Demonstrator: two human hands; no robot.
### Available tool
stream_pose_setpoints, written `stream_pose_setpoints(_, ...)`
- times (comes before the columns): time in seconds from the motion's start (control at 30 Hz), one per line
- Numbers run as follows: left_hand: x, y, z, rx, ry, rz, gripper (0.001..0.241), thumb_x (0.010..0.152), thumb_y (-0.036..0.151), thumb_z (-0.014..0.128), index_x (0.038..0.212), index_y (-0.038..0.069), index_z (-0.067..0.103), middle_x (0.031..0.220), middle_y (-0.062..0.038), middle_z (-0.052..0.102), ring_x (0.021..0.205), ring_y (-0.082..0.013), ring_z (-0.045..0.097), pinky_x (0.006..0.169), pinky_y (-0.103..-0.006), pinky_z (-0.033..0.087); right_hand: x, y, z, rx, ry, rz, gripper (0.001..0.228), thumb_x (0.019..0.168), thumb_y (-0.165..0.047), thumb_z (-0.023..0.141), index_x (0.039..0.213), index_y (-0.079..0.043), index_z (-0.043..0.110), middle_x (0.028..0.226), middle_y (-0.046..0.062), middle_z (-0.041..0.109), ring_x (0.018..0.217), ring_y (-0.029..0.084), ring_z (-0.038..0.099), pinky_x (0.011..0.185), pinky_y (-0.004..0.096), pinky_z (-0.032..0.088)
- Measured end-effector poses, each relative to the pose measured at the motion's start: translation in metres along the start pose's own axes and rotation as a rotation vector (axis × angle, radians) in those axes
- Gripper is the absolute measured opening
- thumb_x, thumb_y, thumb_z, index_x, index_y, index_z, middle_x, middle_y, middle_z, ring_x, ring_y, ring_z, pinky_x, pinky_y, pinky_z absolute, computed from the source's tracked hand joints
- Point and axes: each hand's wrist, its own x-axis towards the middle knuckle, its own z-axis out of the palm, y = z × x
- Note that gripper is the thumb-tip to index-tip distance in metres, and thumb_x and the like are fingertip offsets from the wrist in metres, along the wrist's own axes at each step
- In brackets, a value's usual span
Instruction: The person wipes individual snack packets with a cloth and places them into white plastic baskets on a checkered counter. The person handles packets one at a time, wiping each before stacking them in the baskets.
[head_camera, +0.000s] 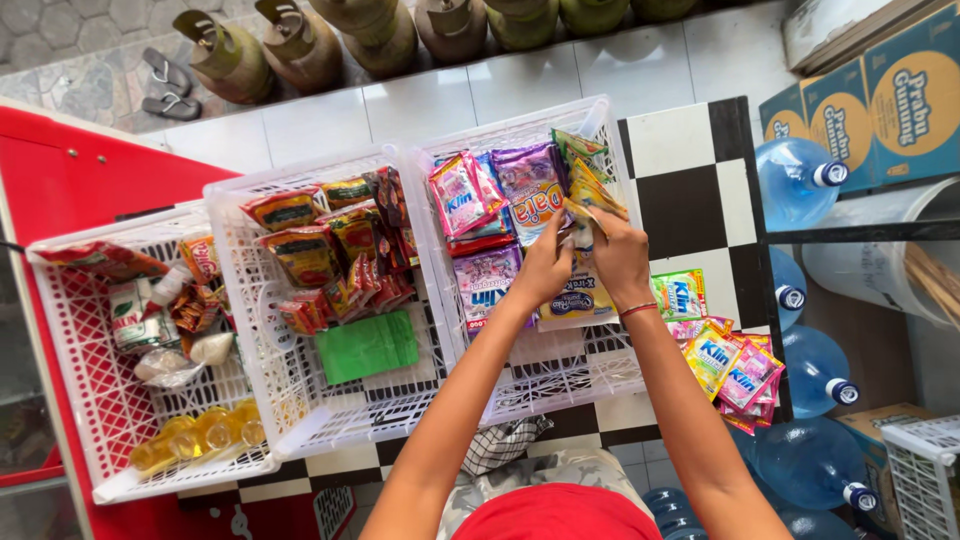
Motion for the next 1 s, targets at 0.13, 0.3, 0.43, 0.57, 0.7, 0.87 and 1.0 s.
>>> stream_pose_setpoints(0.13,0.029,-0.03,0.017,-0.251,-0.079,-0.07,0.059,0.097,0.004,0.052,0.153,-0.005,0.034,0.146,-0.027,0.054,0.138,-0.0337,0.055,0.114,-0.0382,0.044,-0.001,0.012,0.009,-0.106,-0.007,0.012,0.023,0.099,-0.003,0.06,0.119,-0.001,0.071,0.103,0.023,0.072,0.093,0.039,0.071,0.079,0.043,0.057)
stream_pose_setpoints(0.3,0.055,-0.06,0.03,-0.442,-0.149,-0.184,0.06,0.097,0.011,0.058,0.149,-0.005,0.032,0.148,-0.027,0.051,0.138,-0.0307,0.053,0.114,-0.0371,0.043,-0.013,0.031,0.024,-0.188,0.056,-0.046,0.037,0.089,0.005,0.055,0.123,0.002,0.068,0.105,0.022,0.071,0.09,0.041,0.069,0.077,0.044,0.057)
stream_pose_setpoints(0.43,0.062,-0.072,0.031,-0.186,-0.154,-0.174,0.059,0.099,0.024,0.056,0.146,-0.008,0.04,0.141,-0.029,0.058,0.134,-0.0359,0.056,0.113,-0.0384,0.041,-0.022,0.052,0.045,-0.172,0.018,0.071,0.022,0.092,0.003,0.058,0.109,0.001,0.072,0.096,0.023,0.071,0.086,0.041,0.07,0.074,0.046,0.056)
stream_pose_setpoints(0.57,0.064,-0.057,0.032,-0.028,-0.115,-0.205,0.065,0.097,0.033,0.055,0.144,-0.008,0.041,0.13,-0.032,0.061,0.125,-0.0424,0.058,0.106,-0.0416,0.043,-0.014,0.056,0.057,-0.194,-0.078,0.243,0.011,0.09,-0.004,0.062,0.094,0.001,0.071,0.091,0.024,0.072,0.086,0.04,0.071,0.076,0.046,0.056)
stream_pose_setpoints(0.7,0.049,-0.024,0.036,0.071,-0.018,-0.152,0.07,0.104,0.033,0.054,0.152,-0.011,0.029,0.124,-0.035,0.062,0.122,-0.0444,0.061,0.103,-0.0433,0.048,-0.007,0.029,0.043,-0.068,-0.076,0.398,0.013,0.096,-0.007,0.063,0.099,0.003,0.071,0.092,0.028,0.07,0.09,0.043,0.07,0.074,0.048,0.055)
stream_pose_setpoints(0.87,0.022,0.016,0.041,-0.073,-0.017,-0.28,0.072,0.1,0.029,0.048,0.157,-0.006,0.021,0.097,-0.024,0.068,0.087,-0.0344,0.07,0.078,-0.0405,0.053,-0.039,-0.008,-0.013,0.111,0.229,0.03,0.034,0.092,-0.001,0.066,0.123,0.012,0.065,0.114,0.029,0.071,0.106,0.039,0.071,0.089,0.042,0.055)
stream_pose_setpoints(1.0,0.016,0.019,0.052,-0.054,-0.022,-0.202,0.069,0.102,0.028,0.052,0.156,-0.008,0.028,0.087,-0.021,0.065,0.079,-0.0285,0.065,0.075,-0.0379,0.053,-0.096,0.032,-0.071,0.439,0.377,0.576,0.02,0.107,-0.013,0.063,0.113,0.001,0.075,0.094,0.007,0.074,0.082,0.013,0.067,0.074,0.027,0.054)
